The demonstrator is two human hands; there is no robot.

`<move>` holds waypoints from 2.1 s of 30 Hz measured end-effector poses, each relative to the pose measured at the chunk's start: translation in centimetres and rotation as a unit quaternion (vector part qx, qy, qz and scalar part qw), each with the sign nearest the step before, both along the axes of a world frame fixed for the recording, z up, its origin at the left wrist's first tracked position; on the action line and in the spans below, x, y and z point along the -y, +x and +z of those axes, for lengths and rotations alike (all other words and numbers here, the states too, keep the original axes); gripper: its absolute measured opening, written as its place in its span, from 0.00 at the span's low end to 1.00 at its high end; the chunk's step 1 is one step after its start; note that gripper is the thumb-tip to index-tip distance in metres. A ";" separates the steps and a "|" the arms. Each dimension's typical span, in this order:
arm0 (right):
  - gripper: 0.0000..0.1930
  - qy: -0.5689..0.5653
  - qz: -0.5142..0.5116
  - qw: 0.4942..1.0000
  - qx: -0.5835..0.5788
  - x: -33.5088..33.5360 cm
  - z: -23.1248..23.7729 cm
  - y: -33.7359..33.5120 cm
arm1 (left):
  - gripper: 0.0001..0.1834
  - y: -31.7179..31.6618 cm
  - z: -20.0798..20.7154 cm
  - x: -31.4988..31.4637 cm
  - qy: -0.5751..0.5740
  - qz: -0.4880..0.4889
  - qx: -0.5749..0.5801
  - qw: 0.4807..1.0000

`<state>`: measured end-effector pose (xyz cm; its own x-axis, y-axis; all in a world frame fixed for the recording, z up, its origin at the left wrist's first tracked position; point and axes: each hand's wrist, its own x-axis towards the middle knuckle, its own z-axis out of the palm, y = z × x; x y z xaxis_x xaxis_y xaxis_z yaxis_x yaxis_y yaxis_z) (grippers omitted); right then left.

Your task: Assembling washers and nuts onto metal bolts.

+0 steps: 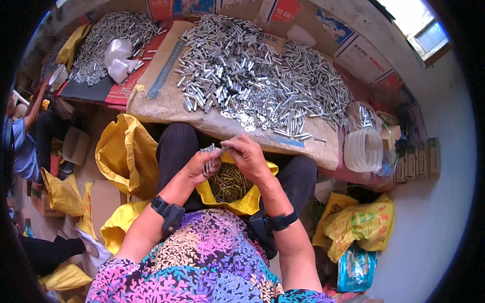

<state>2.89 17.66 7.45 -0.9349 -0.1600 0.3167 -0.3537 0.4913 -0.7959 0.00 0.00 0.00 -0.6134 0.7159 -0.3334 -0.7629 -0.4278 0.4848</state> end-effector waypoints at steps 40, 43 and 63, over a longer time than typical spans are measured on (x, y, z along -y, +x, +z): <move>0.30 -0.349 -0.202 0.911 0.082 0.4 -3.8 2.8 | 0.06 6.3 0.4 -3.7 -0.165 -0.037 -0.050 0.984; 0.32 -0.442 -0.166 0.864 0.176 1.5 -3.9 4.0 | 0.06 5.9 0.0 -3.1 -0.177 -0.026 -0.039 0.983; 0.10 -0.130 -0.076 0.961 0.231 -0.3 -7.7 4.2 | 0.07 3.8 -1.6 -1.2 -0.147 -0.062 0.003 0.987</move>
<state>7.06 17.98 -0.24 -0.9917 0.0180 -0.1269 0.1270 0.2736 -0.9534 3.83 1.23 -1.58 -0.5236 0.6570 -0.5424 -0.8043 -0.1713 0.5690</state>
